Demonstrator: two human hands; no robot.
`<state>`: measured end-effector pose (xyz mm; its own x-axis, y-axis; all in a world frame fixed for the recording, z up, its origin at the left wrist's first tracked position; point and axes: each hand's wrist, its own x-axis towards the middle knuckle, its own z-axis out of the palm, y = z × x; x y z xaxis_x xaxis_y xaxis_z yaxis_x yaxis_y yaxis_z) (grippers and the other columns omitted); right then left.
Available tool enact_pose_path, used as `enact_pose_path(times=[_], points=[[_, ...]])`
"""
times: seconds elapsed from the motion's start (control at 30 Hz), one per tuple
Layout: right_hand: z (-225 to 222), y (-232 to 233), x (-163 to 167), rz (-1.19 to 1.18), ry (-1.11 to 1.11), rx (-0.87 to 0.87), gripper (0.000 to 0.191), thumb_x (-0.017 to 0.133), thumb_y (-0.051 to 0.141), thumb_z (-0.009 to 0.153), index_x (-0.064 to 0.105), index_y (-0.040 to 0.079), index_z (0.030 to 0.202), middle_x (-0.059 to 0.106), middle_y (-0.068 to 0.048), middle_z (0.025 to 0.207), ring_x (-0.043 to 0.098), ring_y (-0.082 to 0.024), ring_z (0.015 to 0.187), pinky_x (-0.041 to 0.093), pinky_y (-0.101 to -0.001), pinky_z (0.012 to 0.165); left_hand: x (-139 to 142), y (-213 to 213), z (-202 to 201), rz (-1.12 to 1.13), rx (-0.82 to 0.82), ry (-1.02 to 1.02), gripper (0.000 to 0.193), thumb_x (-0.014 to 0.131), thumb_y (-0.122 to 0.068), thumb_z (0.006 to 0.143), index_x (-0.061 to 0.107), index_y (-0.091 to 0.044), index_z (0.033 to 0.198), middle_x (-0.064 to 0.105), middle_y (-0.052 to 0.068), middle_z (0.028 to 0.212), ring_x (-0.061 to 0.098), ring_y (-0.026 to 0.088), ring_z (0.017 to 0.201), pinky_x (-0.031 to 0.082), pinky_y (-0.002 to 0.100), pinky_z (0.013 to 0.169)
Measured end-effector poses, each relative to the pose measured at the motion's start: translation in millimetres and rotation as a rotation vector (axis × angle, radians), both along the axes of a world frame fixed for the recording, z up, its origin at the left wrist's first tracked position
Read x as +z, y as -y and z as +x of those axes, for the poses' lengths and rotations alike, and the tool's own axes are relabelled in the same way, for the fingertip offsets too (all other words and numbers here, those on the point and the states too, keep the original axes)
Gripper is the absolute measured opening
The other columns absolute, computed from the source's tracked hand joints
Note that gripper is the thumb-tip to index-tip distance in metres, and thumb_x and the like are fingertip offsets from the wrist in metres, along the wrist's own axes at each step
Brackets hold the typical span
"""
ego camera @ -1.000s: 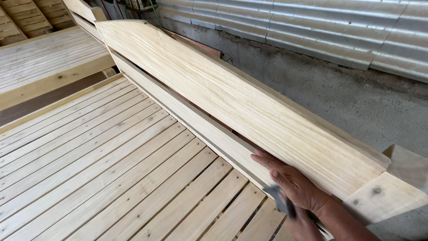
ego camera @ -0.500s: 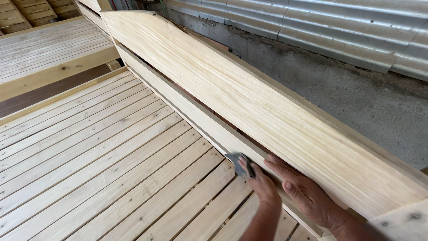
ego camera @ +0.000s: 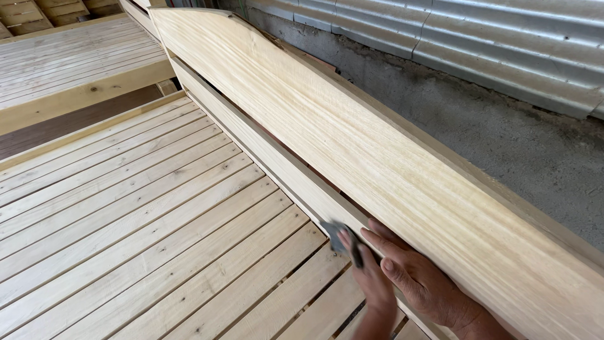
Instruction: The person sands a wooden bench frame using a sanding block, working along the top rail and slats, then moves to the end post and sands its edges and corners by hand.
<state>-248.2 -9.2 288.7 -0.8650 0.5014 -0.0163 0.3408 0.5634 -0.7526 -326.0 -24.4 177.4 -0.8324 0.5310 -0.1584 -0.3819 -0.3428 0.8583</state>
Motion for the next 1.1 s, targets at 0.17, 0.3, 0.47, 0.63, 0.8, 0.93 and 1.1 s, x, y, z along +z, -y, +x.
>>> enact_pose_path(times=[0.17, 0.3, 0.47, 0.63, 0.8, 0.93, 1.1], points=[[-31, -11, -10, 0.073, 0.108, -0.028, 0.090, 0.020, 0.073, 0.091, 0.040, 0.012, 0.155, 0.028, -0.007, 0.169, 0.016, -0.022, 0.159, 0.014, -0.0426, 0.126, 2, 2, 7, -0.081, 0.043, -0.528, 0.069, 0.032, -0.039, 0.111, 0.013, 0.000, 0.164, 0.014, 0.015, 0.176, 0.013, 0.032, 0.163, 0.014, 0.040, 0.130], [-59, -20, -14, 0.201, 0.162, -0.042, 0.089, 0.019, 0.071, 0.093, 0.045, 0.009, 0.150, 0.035, -0.009, 0.165, 0.024, -0.023, 0.157, 0.021, -0.0412, 0.125, -36, -2, 33, 0.261, -0.028, -0.193, 0.075, 0.050, -0.033, 0.105, 0.014, -0.001, 0.162, 0.025, 0.018, 0.171, 0.026, 0.035, 0.158, 0.026, 0.042, 0.124], [-67, -25, -8, 0.339, 0.196, 0.003, 0.083, 0.030, 0.064, 0.098, 0.040, 0.005, 0.156, 0.038, -0.014, 0.160, 0.028, -0.026, 0.153, 0.023, -0.0431, 0.123, -52, -48, -118, 0.004, 0.063, -0.204, 0.066, 0.033, -0.037, 0.104, 0.015, -0.014, 0.163, 0.002, 0.009, 0.175, 0.000, 0.026, 0.160, 0.005, 0.039, 0.127], [-80, -24, -1, 0.423, 0.276, 0.001, 0.079, 0.036, 0.059, 0.098, 0.040, 0.006, 0.156, 0.038, -0.012, 0.163, 0.027, -0.025, 0.153, 0.022, -0.0438, 0.122, -7, -68, -248, 0.122, 0.131, -0.135, 0.065, 0.041, -0.034, 0.104, 0.027, -0.010, 0.163, 0.034, 0.017, 0.167, 0.032, 0.035, 0.154, 0.022, 0.041, 0.124], [-92, -27, -10, 0.610, 0.271, 0.073, 0.085, 0.041, 0.063, 0.098, 0.038, -0.002, 0.153, 0.028, -0.025, 0.164, 0.018, -0.042, 0.153, 0.017, -0.0551, 0.115, -17, -48, -182, -0.042, 0.060, -0.259, 0.062, 0.035, -0.029, 0.107, 0.018, -0.007, 0.162, 0.011, 0.008, 0.175, 0.000, 0.023, 0.162, 0.004, 0.038, 0.127], [-91, -38, -31, 0.977, 0.225, 0.139, 0.087, 0.033, 0.067, 0.095, 0.036, -0.004, 0.146, 0.026, -0.031, 0.153, 0.017, -0.050, 0.147, 0.011, -0.0699, 0.114, -38, -59, -217, -0.014, 0.033, -0.171, 0.064, 0.035, -0.033, 0.105, 0.015, -0.015, 0.163, 0.015, 0.007, 0.173, 0.014, 0.023, 0.159, 0.012, 0.036, 0.126], [-93, -68, -61, 1.229, 0.021, 0.213, 0.088, 0.025, 0.074, 0.096, 0.032, 0.000, 0.143, 0.027, -0.030, 0.152, 0.019, -0.046, 0.144, 0.011, -0.0710, 0.111, -10, -96, -354, 0.198, 0.057, 0.003, 0.063, 0.040, -0.038, 0.103, 0.029, -0.015, 0.161, 0.041, 0.016, 0.163, 0.042, 0.033, 0.147, 0.031, 0.041, 0.122]])
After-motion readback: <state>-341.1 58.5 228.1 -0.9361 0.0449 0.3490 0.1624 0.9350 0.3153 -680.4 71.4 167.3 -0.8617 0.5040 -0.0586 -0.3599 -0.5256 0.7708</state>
